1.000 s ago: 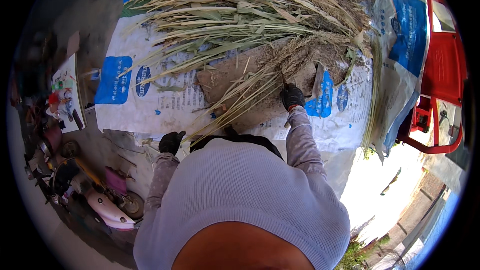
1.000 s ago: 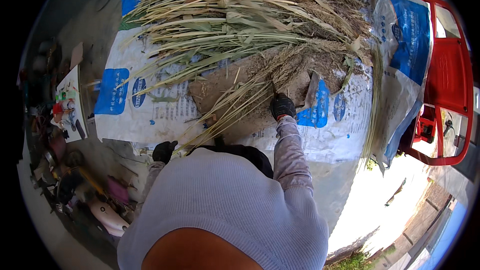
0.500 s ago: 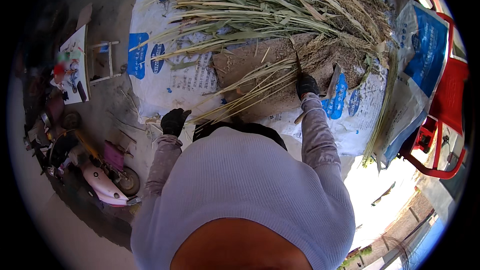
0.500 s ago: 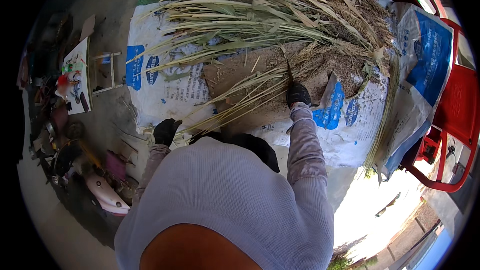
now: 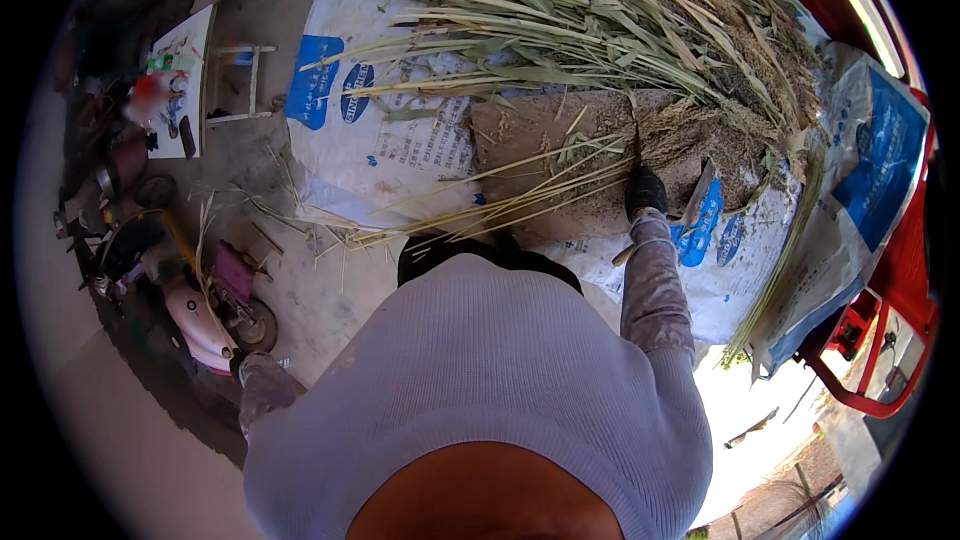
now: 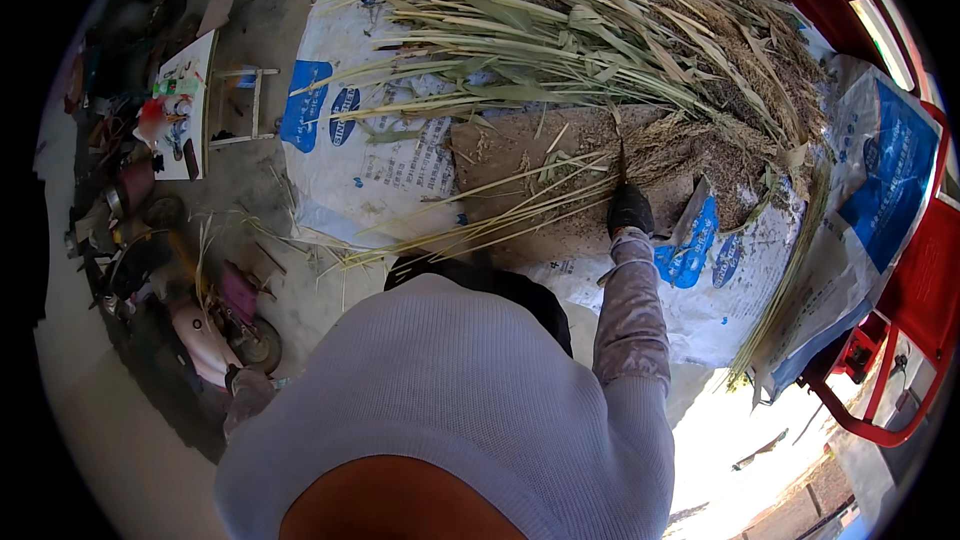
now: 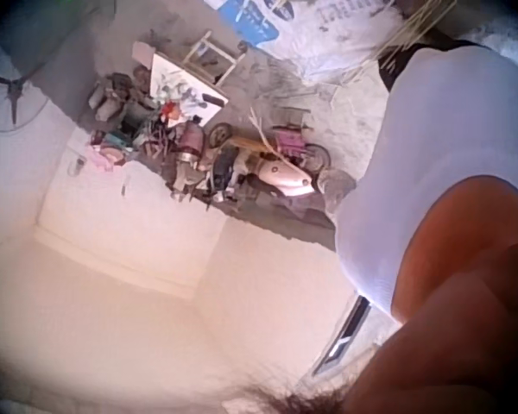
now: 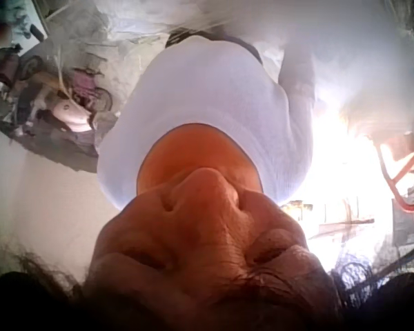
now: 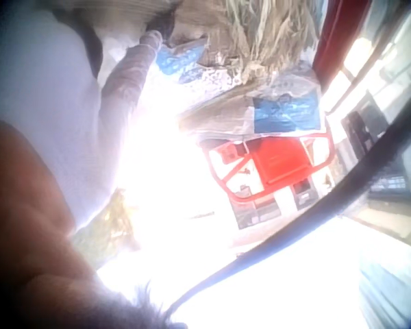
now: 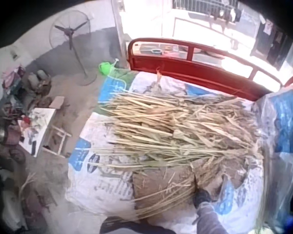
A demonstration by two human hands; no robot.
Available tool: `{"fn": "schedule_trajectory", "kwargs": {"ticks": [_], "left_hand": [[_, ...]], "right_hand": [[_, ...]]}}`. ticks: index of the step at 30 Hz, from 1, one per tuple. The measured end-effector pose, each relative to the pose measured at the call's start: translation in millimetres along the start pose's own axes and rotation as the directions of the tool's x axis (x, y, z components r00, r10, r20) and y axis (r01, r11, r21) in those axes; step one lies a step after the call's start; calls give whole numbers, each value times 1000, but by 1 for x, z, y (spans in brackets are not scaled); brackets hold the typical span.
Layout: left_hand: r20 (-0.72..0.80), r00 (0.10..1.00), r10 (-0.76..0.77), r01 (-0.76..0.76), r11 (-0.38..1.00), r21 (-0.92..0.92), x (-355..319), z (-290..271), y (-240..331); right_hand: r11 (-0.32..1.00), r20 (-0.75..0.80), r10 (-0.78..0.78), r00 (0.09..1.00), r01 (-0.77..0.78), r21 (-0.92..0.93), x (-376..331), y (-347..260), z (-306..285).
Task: The person uses a large knife to repeatedly strike bundles of dried grain stalks against a wooden board, separating the grain heads from the stalks. The person holds the stalks with gloved hands and strikes them downward to thresh the grain onto a white tarp below.
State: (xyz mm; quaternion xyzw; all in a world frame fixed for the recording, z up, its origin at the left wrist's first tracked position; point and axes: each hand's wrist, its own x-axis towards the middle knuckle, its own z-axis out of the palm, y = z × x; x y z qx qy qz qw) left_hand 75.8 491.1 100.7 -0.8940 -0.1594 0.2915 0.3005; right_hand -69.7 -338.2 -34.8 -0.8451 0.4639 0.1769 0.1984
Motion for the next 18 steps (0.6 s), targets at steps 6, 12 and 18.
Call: {"fn": "schedule_trajectory", "kwargs": {"ticks": [6,12,18], "left_hand": [[-160,935,-316,291,943,-163,24,38,36],[-866,429,256,-773,601,-205,2,-179,310],[-460,441,771,-797,572,194,-17,-290,440]], "right_hand": [[1000,10,13,1000,-13,-19,-7,-6,-2],[998,-36,39,999,-40,-44,-2,7,9],[989,38,149,988,-149,-7,-3,-9,-5]]}}
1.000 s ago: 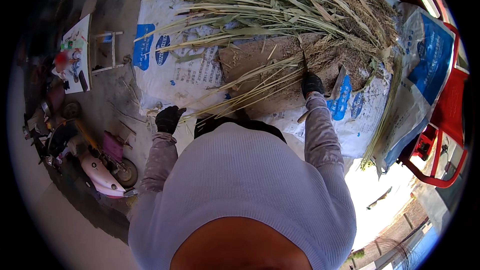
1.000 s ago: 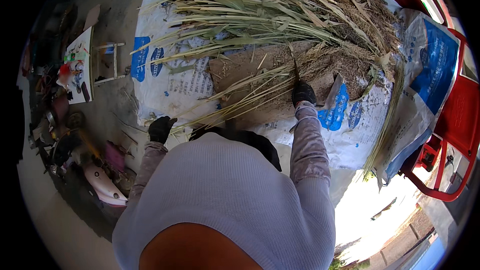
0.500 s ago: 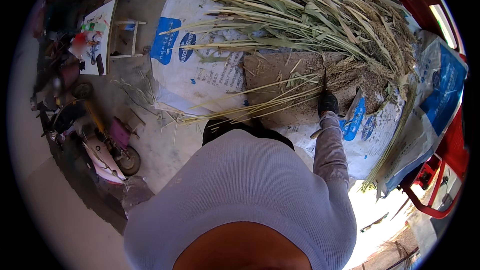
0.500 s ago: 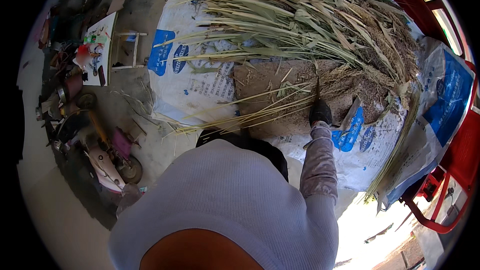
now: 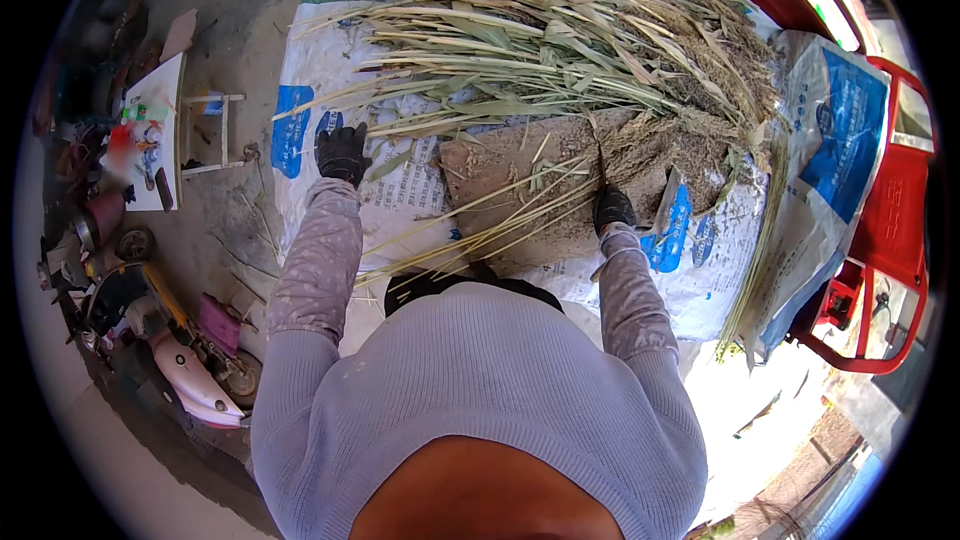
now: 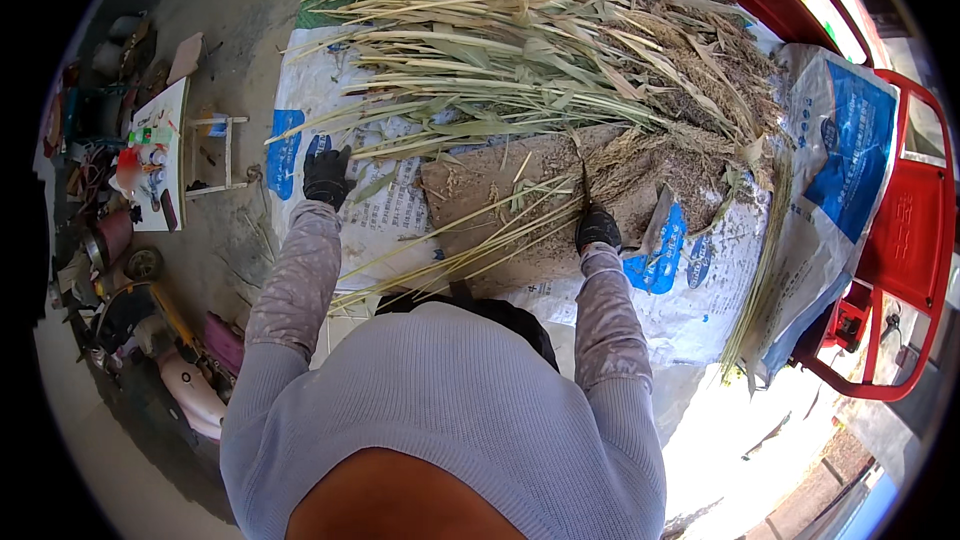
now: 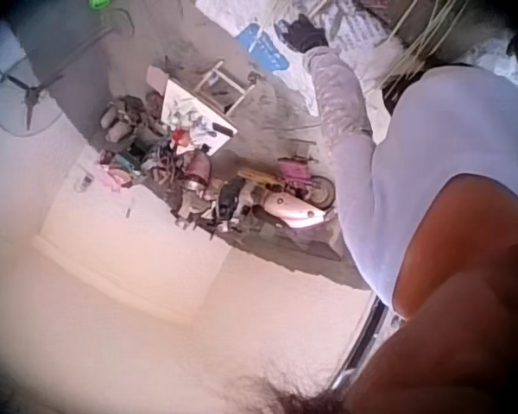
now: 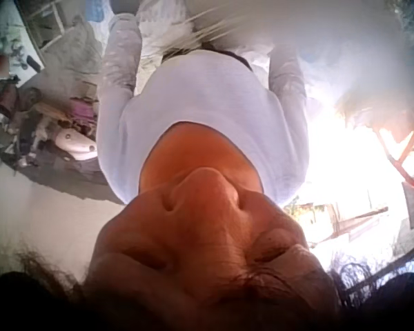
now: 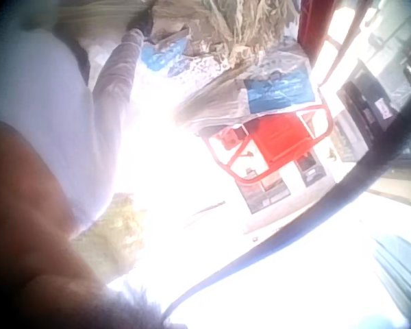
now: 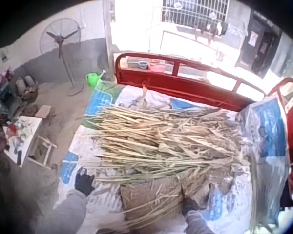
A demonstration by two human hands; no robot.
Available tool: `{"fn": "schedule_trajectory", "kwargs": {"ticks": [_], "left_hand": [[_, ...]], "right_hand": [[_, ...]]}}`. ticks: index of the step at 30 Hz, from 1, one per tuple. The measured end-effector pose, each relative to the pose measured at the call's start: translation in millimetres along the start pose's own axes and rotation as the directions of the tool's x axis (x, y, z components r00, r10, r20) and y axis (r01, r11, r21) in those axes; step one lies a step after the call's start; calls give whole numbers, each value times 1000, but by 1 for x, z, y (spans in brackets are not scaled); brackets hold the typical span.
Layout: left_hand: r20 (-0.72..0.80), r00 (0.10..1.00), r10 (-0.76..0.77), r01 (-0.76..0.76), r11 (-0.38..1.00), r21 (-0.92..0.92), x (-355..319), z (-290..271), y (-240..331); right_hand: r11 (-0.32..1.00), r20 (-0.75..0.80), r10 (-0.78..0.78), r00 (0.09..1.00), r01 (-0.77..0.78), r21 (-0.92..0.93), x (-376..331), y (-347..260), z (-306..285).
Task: The person uses a large knife to repeatedly strike bundles of dried grain stalks against a wooden board, separating the grain heads from the stalks. The person holds the stalks with gloved hands and strikes them downward to thresh the grain onto a white tarp below.
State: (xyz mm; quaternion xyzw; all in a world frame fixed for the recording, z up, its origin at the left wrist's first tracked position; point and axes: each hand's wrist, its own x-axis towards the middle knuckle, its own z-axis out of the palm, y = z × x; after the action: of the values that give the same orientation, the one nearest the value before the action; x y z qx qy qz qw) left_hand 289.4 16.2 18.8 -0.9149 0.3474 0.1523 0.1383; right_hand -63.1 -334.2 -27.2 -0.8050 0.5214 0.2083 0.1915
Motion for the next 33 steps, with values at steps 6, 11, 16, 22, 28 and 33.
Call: {"fn": "schedule_trajectory", "kwargs": {"ticks": [6,11,16,22,28,33], "left_hand": [[46,994,99,-84,963,-257,-10,25,-11],[-335,939,72,-197,914,-355,-102,-38,9],[-477,878,27,-243,885,-398,-171,-63,18],[45,993,-111,117,837,-534,-226,2,16],[63,990,-128,138,757,-638,-212,17,24],[-29,994,-105,69,813,-578,-206,21,12]], "right_hand": [[1000,25,-11,1000,11,0,3,5,0],[998,-1,-21,1000,21,61,2,15,9],[998,39,16,999,-19,66,4,14,6],[997,39,10,999,-13,72,4,7,1],[996,-30,-84,996,85,39,2,20,8],[931,-152,-303,941,326,163,-19,39,22]]}}
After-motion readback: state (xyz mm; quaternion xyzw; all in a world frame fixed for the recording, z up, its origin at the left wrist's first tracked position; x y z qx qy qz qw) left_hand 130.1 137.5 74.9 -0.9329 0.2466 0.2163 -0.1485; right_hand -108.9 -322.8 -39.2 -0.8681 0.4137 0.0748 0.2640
